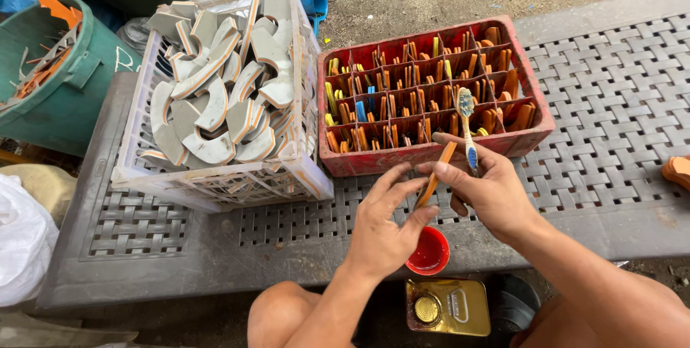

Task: The person paints the soles of slipper-like objects using a brush dipped in red liquid. They pick up each slipper from a white crate, apply the coating, and place the finished items into a red crate with dividers.

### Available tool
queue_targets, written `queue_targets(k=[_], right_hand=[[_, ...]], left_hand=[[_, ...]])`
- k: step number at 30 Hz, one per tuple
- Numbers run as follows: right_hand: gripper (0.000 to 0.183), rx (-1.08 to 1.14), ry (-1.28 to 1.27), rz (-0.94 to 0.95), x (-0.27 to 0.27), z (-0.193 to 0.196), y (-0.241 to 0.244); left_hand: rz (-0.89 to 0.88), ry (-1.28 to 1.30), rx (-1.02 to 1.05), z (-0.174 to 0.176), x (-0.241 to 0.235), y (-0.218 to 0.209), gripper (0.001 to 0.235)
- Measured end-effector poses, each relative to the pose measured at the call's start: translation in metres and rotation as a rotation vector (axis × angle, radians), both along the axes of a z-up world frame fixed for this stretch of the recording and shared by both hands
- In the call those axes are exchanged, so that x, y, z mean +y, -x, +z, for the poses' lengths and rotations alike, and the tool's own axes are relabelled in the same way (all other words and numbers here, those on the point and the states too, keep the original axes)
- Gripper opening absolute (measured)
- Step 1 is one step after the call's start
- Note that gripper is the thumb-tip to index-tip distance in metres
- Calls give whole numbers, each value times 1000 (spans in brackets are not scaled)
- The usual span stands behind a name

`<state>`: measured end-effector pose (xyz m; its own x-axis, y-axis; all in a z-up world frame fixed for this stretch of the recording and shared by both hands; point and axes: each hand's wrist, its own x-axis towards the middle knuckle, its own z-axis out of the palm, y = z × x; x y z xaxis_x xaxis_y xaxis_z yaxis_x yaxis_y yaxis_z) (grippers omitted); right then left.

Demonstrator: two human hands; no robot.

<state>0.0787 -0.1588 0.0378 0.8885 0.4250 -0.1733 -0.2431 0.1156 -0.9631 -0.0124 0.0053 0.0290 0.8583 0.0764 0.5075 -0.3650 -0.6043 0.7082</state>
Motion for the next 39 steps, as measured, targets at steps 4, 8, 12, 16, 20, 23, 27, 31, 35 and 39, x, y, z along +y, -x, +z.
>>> queue_targets(k=[4,8,12,16,20,23,27,31,35,39], right_hand=[[66,-27,-42,77,-13,-6,-2],[61,-49,-84,74,-15,-7,6],[58,-27,-155,63,-23,-9,12],[61,-108,-71,107,-29,-15,16],[55,-445,521,22,-42,-10,22],[38,-719,1017,0,-57,7,30],[32,-523,1499,425,-57,13,55],[43,-722,1429,595,-36,-12,80],[54,-849,1473,710,-19,-32,81],[51,-805,1548,927,-29,-25,72]], left_hand=[[-160,197,151,0,5,3,33],[-197,272,206,-4,2,7,35],[-273,241,139,-2,5,12,40],[-314,284,179,0,6,17,38],[-222,355,288,0,16,23,38],[149,292,465,4,37,28,37],[247,353,307,9,59,36,38],[211,351,229,9,54,39,36],[191,316,238,10,45,41,38],[175,335,227,15,42,41,42]])
